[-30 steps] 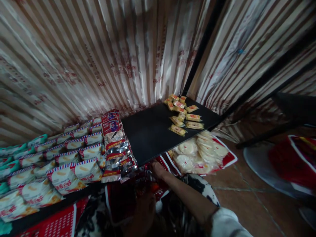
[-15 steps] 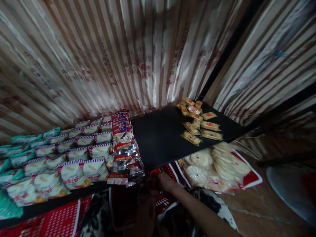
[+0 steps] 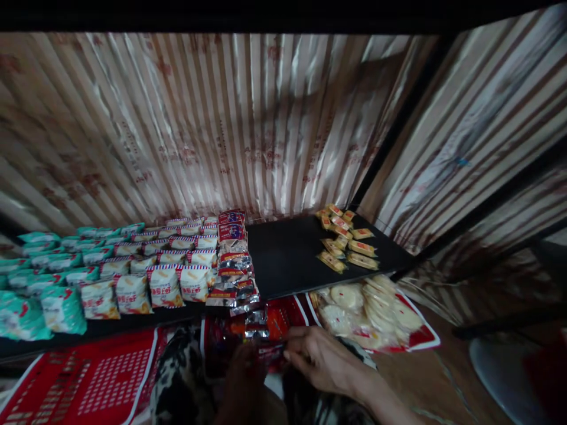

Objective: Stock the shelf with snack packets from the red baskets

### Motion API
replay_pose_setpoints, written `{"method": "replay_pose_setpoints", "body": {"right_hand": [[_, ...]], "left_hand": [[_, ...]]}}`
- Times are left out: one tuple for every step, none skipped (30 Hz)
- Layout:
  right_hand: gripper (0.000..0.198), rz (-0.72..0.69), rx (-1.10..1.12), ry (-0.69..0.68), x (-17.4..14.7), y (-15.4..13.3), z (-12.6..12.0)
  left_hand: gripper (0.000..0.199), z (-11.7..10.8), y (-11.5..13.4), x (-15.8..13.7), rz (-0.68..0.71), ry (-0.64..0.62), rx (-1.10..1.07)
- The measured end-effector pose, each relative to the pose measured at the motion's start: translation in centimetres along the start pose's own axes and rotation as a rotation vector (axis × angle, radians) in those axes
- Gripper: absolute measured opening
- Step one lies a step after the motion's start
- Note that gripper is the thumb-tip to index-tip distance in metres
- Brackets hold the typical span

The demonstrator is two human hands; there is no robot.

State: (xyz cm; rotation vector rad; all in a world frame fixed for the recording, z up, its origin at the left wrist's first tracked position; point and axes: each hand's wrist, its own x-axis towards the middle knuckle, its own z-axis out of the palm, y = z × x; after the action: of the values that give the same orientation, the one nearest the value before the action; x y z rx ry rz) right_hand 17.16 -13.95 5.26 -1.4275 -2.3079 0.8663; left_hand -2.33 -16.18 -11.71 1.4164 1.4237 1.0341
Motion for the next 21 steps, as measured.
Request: {"method": "replay_pose_setpoints", "body": {"right_hand": [[0.028, -0.049, -0.004, -0.033, 0.0, -0.9, -0.8], [0.031, -0.093, -0.01, -0.066, 0.0, -1.6, -1.5], [0.033, -0.125, -0.01, -0.079, 0.0, -2.3, -2.0], [0.034, -0.144, 0.006, -0.06, 0.1, -2.8, -2.5], [0.034, -0.161, 0.036, -0.022, 0.2, -3.2, -2.8], [0.033, -0.178, 0.075, 0.029, 0.3, -3.3, -3.0], [0.031, -0.193, 0.116, 0.096, 0.5, -3.3, -3.0], [0.03, -0.198, 0.155, 0.184, 0.6, -3.1, -2.9], [0.029, -0.185, 0.19, 0.294, 0.9, -2.8, -2.7], [0.029, -0.149, 0.225, 0.417, 1.1, -2.3, -2.2], [0.031, -0.09, 0.265, 0.538, 1.3, -1.8, -1.7], [0.034, -0.02, 0.317, 0.631, 1.6, -1.3, -1.0], [0.039, 0.054, 0.385, 0.677, 1.8, -0.8, -0.3], [0.044, 0.119, 0.466, 0.666, 1.9, -0.5, 0.6], [0.049, 0.162, 0.555, 0.604, 1.9, -0.3, 1.4], [0.053, 0.179, 0.646, 0.51, 1.9, -0.2, 2.2], [0.055, 0.173, 0.732, 0.405, 1.9, -0.3, 2.9], [0.055, 0.151, 0.807, 0.307, 1.8, -0.6, 3.5], [0.053, 0.122, 0.864, 0.233, 1.7, -0.9, 4.0], [0.049, 0.096, 0.897, 0.196, 1.7, -1.3, 4.3], [0.046, 0.08, 0.908, 0.197, 1.8, -1.7, 4.6]], "left_hand": [[0.036, -0.2, 0.6, -0.2, 0.025, -0.019, -0.042], [0.04, -0.4, 1.2, -0.3, 0.045, -0.049, -0.092], [0.044, -0.7, 1.9, -0.5, 0.049, -0.08, -0.139], [0.047, -1.0, 2.6, -0.6, 0.035, -0.113, -0.173], [0.05, -1.3, 3.4, -0.7, 0.004, -0.133, -0.193], [0.052, -1.7, 4.2, -0.8, -0.035, -0.139, -0.206], [0.053, -2.2, 5.1, -0.8, -0.076, -0.134, -0.216], [0.053, -2.7, 6.1, -0.7, -0.107, -0.123, -0.231], [0.053, -3.3, 7.0, -0.6, -0.126, -0.114, -0.259], [0.053, -3.8, 7.9, -0.4, -0.141, -0.122, -0.3], [0.054, -4.3, 8.8, -0.2, -0.156, -0.137, -0.345], [0.055, -4.8, 9.6, 0.0, -0.172, -0.138, -0.385], [0.054, -5.2, 10.3, 0.2, -0.189, -0.141, -0.426], [0.054, -5.5, 10.9, 0.4, -0.202, -0.135, -0.467], [0.053, -5.7, 11.3, 0.6, -0.214, -0.129, -0.501], [0.052, -5.8, 11.7, 0.7, -0.223, -0.126, -0.529], [0.051, -5.7, 12.0, 0.8, -0.227, -0.126, -0.55], [0.051, -5.7, 12.2, 0.9, -0.226, -0.138, -0.562], [0.05, -5.5, 12.4, 0.9, -0.222, -0.158, -0.567], [0.05, -5.4, 12.5, 1.0, -0.214, -0.181, -0.569], [0.049, -5.3, 12.7, 1.1, -0.202, -0.201, -0.568]]}}
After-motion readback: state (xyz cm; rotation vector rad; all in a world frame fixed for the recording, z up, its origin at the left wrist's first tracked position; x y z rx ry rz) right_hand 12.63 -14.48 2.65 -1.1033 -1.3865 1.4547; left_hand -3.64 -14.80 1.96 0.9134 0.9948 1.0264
